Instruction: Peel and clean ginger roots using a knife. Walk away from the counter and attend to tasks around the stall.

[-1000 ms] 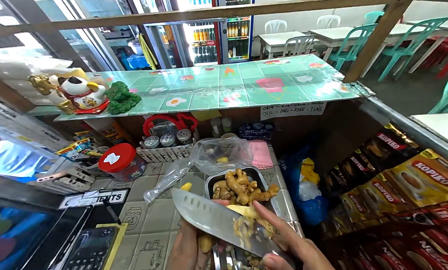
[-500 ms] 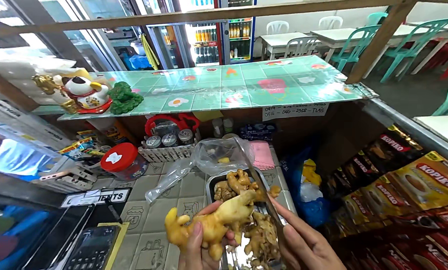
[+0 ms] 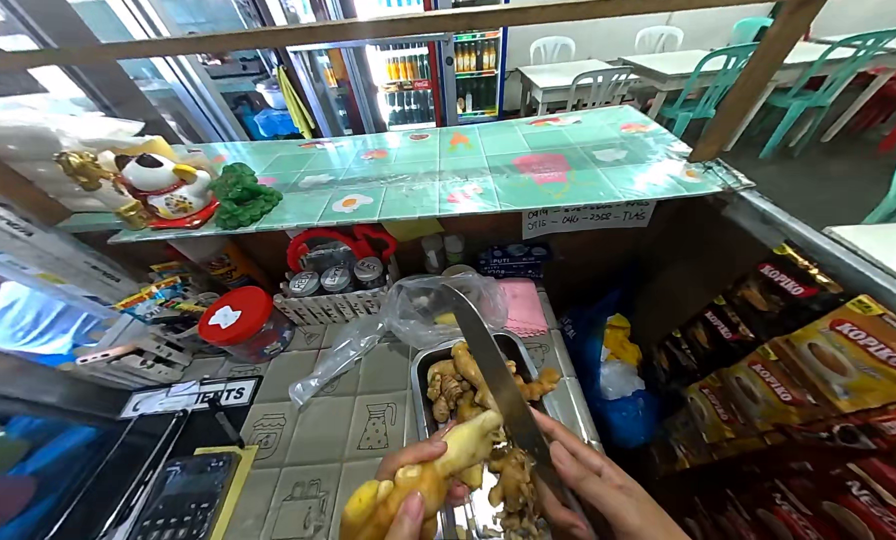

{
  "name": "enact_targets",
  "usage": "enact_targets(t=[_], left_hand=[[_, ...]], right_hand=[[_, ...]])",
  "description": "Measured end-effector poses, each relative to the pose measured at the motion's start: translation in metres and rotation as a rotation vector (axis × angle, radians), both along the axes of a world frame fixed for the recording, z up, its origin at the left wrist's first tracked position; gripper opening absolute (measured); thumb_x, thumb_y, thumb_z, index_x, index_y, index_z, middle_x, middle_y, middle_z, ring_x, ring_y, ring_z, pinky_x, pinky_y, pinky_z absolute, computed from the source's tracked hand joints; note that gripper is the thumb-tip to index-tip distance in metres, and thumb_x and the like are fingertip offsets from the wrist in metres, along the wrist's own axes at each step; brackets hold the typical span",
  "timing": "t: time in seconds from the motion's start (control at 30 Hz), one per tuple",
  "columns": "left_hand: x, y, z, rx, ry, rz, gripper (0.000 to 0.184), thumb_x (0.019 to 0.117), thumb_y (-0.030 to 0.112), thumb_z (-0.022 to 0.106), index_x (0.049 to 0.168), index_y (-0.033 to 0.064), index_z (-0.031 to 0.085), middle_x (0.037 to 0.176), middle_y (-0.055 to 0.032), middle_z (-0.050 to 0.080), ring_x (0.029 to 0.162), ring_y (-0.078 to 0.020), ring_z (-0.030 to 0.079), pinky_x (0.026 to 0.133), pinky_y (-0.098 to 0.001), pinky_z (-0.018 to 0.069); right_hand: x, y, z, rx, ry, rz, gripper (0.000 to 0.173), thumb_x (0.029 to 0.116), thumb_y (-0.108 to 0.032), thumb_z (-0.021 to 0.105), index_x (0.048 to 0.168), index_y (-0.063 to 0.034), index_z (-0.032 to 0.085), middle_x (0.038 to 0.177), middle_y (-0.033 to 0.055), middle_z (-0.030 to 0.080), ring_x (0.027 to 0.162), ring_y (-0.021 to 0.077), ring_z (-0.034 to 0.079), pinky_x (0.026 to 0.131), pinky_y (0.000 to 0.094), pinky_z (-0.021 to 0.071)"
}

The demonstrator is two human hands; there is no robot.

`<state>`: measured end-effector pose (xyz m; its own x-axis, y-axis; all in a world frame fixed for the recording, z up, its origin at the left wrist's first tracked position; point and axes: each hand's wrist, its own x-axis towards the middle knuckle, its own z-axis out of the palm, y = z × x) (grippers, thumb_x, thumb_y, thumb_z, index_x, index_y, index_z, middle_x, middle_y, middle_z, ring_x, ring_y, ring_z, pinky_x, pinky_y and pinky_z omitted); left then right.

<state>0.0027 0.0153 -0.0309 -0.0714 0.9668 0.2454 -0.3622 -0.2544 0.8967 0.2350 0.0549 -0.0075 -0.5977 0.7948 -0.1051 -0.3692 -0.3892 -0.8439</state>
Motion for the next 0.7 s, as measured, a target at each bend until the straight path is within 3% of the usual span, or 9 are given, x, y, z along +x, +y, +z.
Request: enact_targets(t=[0.1,0.2,0.27,0.3,0.33,0.47,0.53,0.63,0.7], left_hand=[[-0.005,0.001,0.001,-0.095,-0.038,0.019,0.043,0.1031,0.042,0.053,0.124,0.007,0.065,0.139,-0.0185,0.061,0.09,-0.0209,0.072,0.07,-0.032,0.0611],[-0.01,0.003,0.009,-0.262,-0.051,-0.023,0.048,0.1081,0.036,0.034,0.132,0.0006,0.057,0.138,-0.015,0.06,0.083,-0.0149,0.07,0.068,-0.0283,0.0596],[-0.014,0.007,0.011,-0.333,-0.173,-0.091,0.045,0.1058,0.031,0.039,0.136,0.0008,0.055,0.13,-0.0149,0.064,0.083,-0.0126,0.068,0.071,-0.0257,0.0579],[-0.016,0.008,0.01,-0.343,-0.247,-0.139,0.043,0.1035,0.027,0.047,0.138,0.0013,0.053,0.134,-0.016,0.061,0.087,-0.0129,0.068,0.074,-0.0259,0.0575],[-0.018,0.01,0.009,-0.342,-0.299,-0.174,0.044,0.1006,0.022,0.054,0.139,0.0005,0.051,0.137,-0.0171,0.059,0.091,-0.0141,0.068,0.078,-0.0269,0.0572],[-0.022,0.017,0.021,-0.365,-0.138,-0.172,0.051,0.1071,0.015,0.044,0.153,-0.0024,0.029,0.14,-0.0178,0.059,0.096,-0.0159,0.069,0.083,-0.0289,0.0576],[-0.023,0.024,0.025,-0.374,-0.059,-0.111,0.05,0.1109,0.022,0.036,0.154,-0.0012,0.023,0.133,-0.0164,0.064,0.092,-0.0164,0.071,0.081,-0.0288,0.0594],[-0.026,0.04,0.02,-0.359,0.036,0.0,0.057,0.1105,0.038,0.035,0.154,0.002,0.026,0.117,-0.0147,0.072,0.075,-0.0141,0.071,0.065,-0.0247,0.0597],[-0.027,0.05,0.017,-0.382,0.107,0.025,0.06,0.1098,0.046,0.029,0.152,0.0047,0.034,0.109,-0.0142,0.074,0.065,-0.0132,0.069,0.056,-0.023,0.0573]], right_hand=[[0.005,0.0,-0.005,-0.075,-0.052,-0.03,0.049,0.111,-0.035,0.037,0.156,-0.0163,0.037,0.072,-0.0036,0.051,0.051,0.0051,0.044,0.045,0.0205,0.0399],[0.008,-0.002,-0.008,-0.122,-0.068,-0.029,0.046,0.111,-0.035,0.036,0.153,-0.0156,0.041,0.072,-0.0044,0.051,0.051,0.0043,0.043,0.046,0.0202,0.0392],[0.008,-0.006,-0.008,-0.167,-0.051,-0.02,0.037,0.1104,-0.037,0.038,0.136,-0.0154,0.054,0.069,-0.0055,0.052,0.05,0.0028,0.043,0.045,0.0191,0.0388],[0.008,-0.007,-0.008,-0.181,-0.043,-0.002,0.033,0.1099,-0.039,0.038,0.121,-0.0156,0.058,0.068,-0.0062,0.051,0.049,0.0023,0.043,0.044,0.0186,0.0384],[0.009,-0.008,-0.008,-0.186,-0.033,0.022,0.034,0.1097,-0.041,0.038,0.117,-0.0154,0.06,0.067,-0.0068,0.051,0.049,0.0019,0.043,0.044,0.0182,0.0382],[0.012,-0.008,-0.012,-0.172,-0.014,0.079,0.048,0.1096,-0.043,0.036,0.14,-0.0118,0.057,0.069,-0.0063,0.051,0.049,0.0027,0.042,0.043,0.0188,0.0379],[0.012,-0.009,-0.013,-0.175,-0.041,0.059,0.046,0.1095,-0.041,0.037,0.142,-0.0135,0.054,0.069,-0.0064,0.051,0.049,0.003,0.043,0.043,0.019,0.0382],[0.012,-0.011,-0.012,-0.074,-0.096,0.053,0.049,0.1107,-0.036,0.036,0.156,-0.0175,0.039,0.072,-0.0048,0.052,0.05,0.0053,0.044,0.043,0.0211,0.0393],[0.009,-0.013,-0.01,0.052,-0.155,0.059,0.05,0.1112,-0.034,0.036,0.159,-0.0179,0.036,0.079,-0.003,0.055,0.051,0.0059,0.044,0.044,0.0228,0.0402]])
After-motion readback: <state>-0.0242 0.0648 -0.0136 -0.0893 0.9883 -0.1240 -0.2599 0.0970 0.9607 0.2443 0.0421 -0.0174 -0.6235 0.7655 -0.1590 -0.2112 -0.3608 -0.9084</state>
